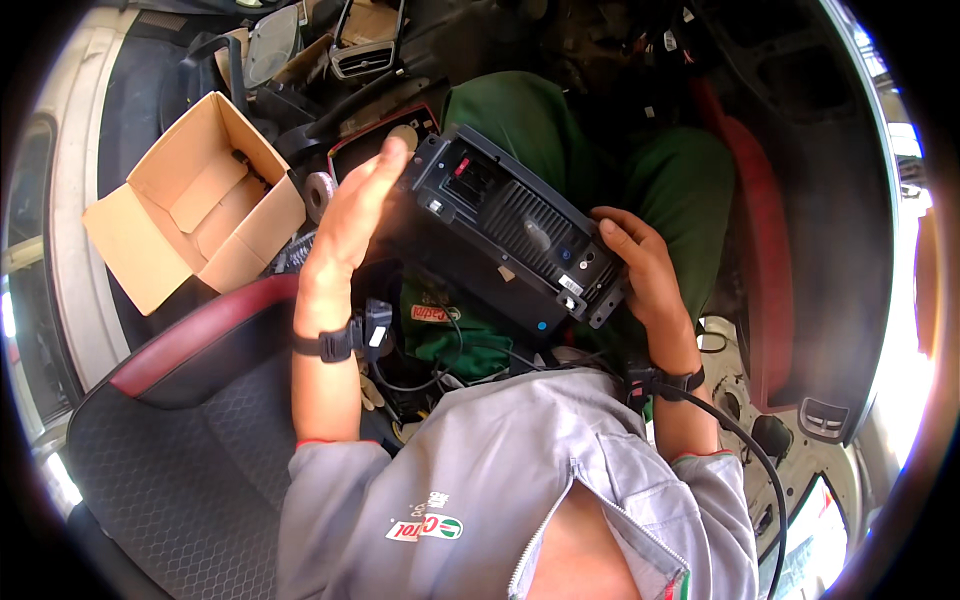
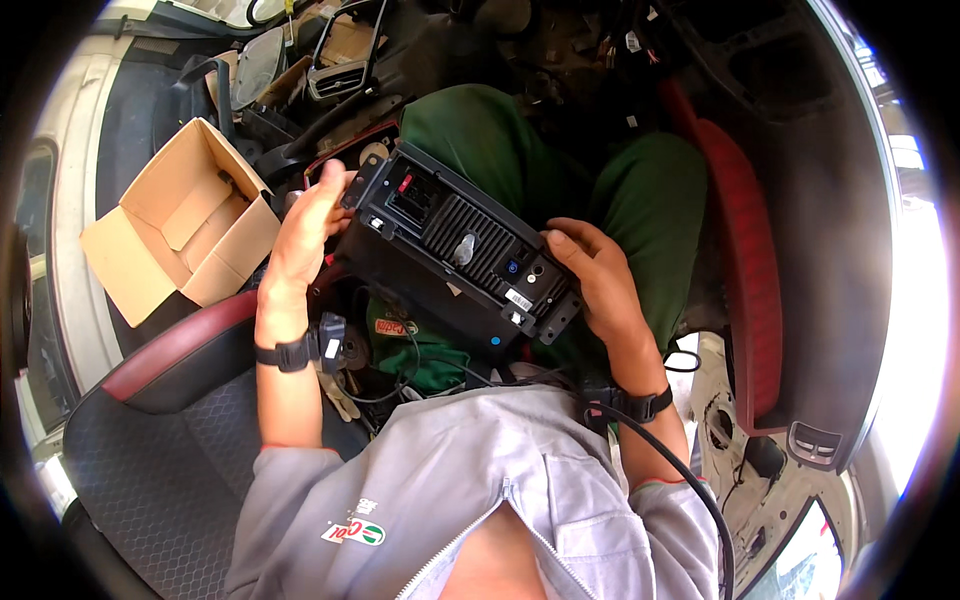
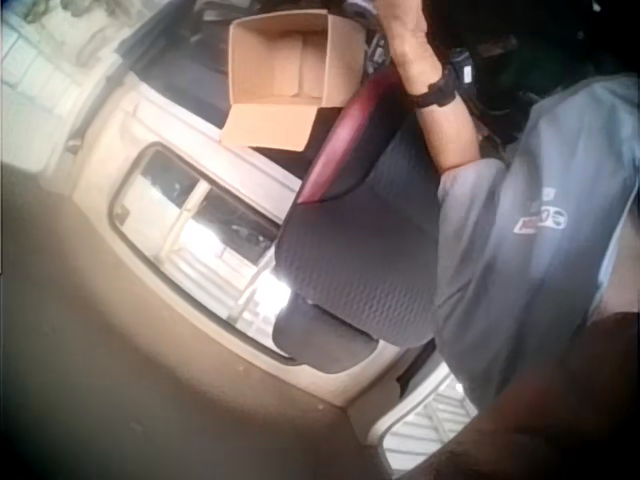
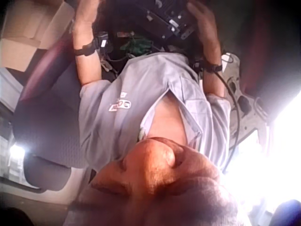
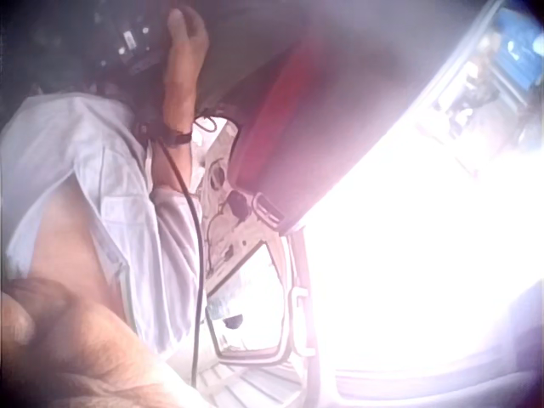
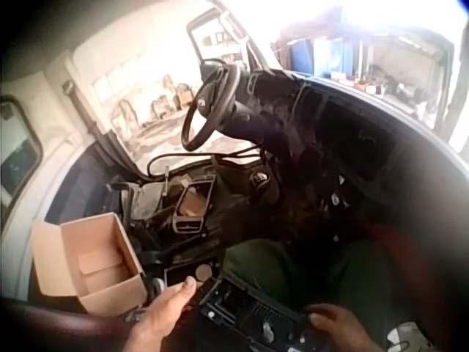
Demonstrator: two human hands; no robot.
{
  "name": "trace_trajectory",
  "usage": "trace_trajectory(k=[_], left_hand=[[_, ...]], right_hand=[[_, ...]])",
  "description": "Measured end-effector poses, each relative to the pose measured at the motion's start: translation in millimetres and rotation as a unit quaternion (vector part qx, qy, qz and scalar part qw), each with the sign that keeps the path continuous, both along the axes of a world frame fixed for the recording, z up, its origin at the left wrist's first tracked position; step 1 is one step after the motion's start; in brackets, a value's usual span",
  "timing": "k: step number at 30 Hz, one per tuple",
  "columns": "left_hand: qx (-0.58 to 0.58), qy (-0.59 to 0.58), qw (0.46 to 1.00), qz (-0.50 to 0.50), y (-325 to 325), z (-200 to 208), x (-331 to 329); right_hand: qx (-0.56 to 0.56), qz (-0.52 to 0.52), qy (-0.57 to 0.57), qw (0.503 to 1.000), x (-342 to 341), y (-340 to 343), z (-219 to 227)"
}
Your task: The person applies tape to a wire component by hand, then picks up a car stereo unit and its plastic frame, fitting the frame onto the back of the stereo.
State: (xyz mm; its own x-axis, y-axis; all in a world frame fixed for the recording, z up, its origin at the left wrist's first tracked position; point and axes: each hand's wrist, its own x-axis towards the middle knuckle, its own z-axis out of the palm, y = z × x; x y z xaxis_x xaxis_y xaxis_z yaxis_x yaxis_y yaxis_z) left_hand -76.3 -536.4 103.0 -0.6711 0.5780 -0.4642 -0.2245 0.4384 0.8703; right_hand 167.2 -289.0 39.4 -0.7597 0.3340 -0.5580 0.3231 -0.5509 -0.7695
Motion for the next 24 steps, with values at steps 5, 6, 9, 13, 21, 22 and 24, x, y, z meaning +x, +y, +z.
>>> trace_trajectory(k=[5,6,9,13,21,22,24], left_hand=[[0.034,-0.056,0.997,-0.041,19,-11,-4],[0.033,-0.026,0.999,-0.026,20,-12,1],[0.042,0.023,0.999,0.005,20,-17,12],[0.058,0.019,0.998,0.031,16,-23,14],[0.072,0.012,0.992,0.103,11,-22,28],[0.061,0.022,0.994,0.089,9,-25,25],[0.058,-0.003,0.996,0.072,8,-26,23]], right_hand=[[-0.006,-0.080,-0.053,0.995,14,-20,27],[-0.026,-0.095,-0.048,0.994,21,-25,19],[-0.059,-0.123,-0.030,0.990,25,-36,-1],[-0.063,-0.144,-0.032,0.987,21,-39,2],[0.050,-0.158,-0.063,0.984,17,-49,-11],[0.085,-0.141,-0.068,0.984,16,-47,-14],[0.126,-0.125,-0.075,0.981,16,-47,-18]])
